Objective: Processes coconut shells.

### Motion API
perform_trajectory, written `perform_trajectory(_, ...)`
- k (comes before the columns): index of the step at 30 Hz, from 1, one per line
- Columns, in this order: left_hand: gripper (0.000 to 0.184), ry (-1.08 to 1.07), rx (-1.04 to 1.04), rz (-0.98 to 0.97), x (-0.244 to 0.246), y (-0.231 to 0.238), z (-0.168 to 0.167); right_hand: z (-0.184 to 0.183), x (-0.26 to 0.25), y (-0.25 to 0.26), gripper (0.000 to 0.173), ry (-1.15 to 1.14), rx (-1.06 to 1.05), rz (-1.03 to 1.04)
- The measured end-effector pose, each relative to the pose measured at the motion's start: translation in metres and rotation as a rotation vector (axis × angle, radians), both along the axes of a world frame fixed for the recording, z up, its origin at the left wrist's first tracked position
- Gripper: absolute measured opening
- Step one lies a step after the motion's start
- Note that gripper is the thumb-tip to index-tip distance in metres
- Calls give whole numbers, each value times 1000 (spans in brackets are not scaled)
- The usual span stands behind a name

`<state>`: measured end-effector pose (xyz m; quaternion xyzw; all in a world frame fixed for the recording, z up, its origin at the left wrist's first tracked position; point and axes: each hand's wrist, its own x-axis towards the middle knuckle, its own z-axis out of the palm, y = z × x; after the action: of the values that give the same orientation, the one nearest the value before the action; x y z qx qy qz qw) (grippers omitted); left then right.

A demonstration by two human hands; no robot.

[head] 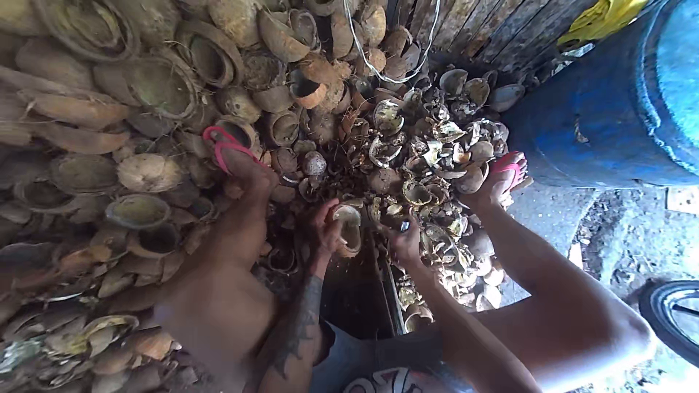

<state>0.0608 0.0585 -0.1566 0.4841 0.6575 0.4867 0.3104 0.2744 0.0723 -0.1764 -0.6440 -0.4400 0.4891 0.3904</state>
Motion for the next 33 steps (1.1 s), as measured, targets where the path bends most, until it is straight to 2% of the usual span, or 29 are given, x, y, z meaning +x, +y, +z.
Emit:
perform_trajectory(3,57,36,-113,-35,2,-7,4,38,-23,-52,30,196,-384,-279)
perform_trajectory(4,58,50,-114,-53,4,-7,1,40,-31,-56,28,169,-404,-353)
perform_trajectory(6,57,8,-67,-9,10,-3,-6,31,-31,-35,34,12,-243,-337)
perform_trajectory(9,57,-40,6,62,18,2,-11,18,2,39,42,-145,-82,109)
perform_trajectory(11,56,-29,-19,57,19,-3,-10,33,8,89,50,-288,-113,463)
perform_trajectory(13,55,-1,-7,53,19,-1,-10,56,-9,122,55,-445,-26,713)
perform_trajectory(16,49,60,13,38,13,1,-7,85,-34,108,49,-651,76,946)
perform_trajectory(17,47,68,-13,12,9,2,-2,89,-32,85,44,-657,45,929)
perform_trajectory(18,45,65,-75,-25,5,6,5,90,-27,55,42,-595,-13,826)
perform_trajectory(21,44,-3,-325,-131,-7,16,27,69,-22,-40,28,-223,-12,158)
perform_trajectory(22,45,-40,-332,-150,-8,18,26,65,-27,-53,27,-112,-6,-12)
perform_trajectory(24,47,-133,-281,-168,-9,17,14,56,-34,-48,30,18,-41,-181)
perform_trajectory(25,49,-167,-242,-169,-10,17,8,50,-33,-34,32,2,-53,-172)
perform_trajectory(27,49,-202,-196,-172,-15,20,4,31,-15,3,37,-68,-21,10)
perform_trajectory(29,50,-207,-222,-185,-11,15,6,5,6,32,38,-99,55,213)
perform_trajectory(31,50,-160,-245,-191,-12,21,15,-3,7,56,40,-107,95,288)
perform_trajectory(33,48,-78,-274,-179,-11,15,20,-4,12,43,40,-46,82,297)
